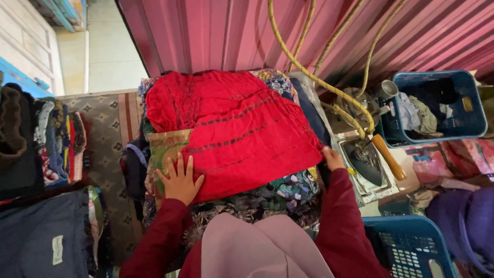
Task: The person folds a red patterned cloth and a dark patterned cloth on a table using a cardboard piece as a guide. They smooth the fabric, fold it into neat rectangles, and place the folded items onto a stack.
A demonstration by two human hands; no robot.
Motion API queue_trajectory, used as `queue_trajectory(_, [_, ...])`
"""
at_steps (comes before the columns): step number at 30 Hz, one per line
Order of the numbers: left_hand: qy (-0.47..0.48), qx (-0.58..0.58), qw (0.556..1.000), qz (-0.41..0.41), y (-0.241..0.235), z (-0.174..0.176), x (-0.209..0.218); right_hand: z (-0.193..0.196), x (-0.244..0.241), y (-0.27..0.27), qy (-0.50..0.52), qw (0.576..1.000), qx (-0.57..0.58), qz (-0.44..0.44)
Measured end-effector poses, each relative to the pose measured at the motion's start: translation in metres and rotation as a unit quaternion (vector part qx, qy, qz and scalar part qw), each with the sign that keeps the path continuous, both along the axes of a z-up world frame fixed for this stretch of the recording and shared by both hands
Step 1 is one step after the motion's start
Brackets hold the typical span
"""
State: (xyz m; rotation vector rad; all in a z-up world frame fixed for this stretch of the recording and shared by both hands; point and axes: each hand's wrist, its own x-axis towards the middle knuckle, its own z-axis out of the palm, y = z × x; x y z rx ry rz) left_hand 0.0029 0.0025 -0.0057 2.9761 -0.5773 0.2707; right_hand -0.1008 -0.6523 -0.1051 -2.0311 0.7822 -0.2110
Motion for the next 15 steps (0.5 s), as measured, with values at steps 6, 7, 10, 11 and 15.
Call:
queue_trajectory(6, [0.008,0.018,1.000,0.010,-0.002,0.014,-0.004,-0.012,-0.012,-0.015,0.026,0.965,-0.259,-0.030])
queue_trajectory(7, [0.006,0.019,1.000,0.012,-0.001,0.012,-0.004,0.024,-0.028,0.011,0.023,0.965,-0.258,-0.028])
queue_trajectory(10, [-0.008,0.014,1.000,0.011,-0.001,0.005,-0.004,0.111,0.012,0.130,0.141,0.887,-0.413,-0.152])
queue_trajectory(11, [-0.020,0.000,1.000,0.008,-0.001,0.004,-0.004,0.120,0.016,0.156,0.003,0.896,-0.443,-0.030])
queue_trajectory(15, [-0.015,0.005,1.000,0.010,-0.001,0.006,-0.004,0.134,0.017,0.267,-0.122,0.749,-0.495,0.423])
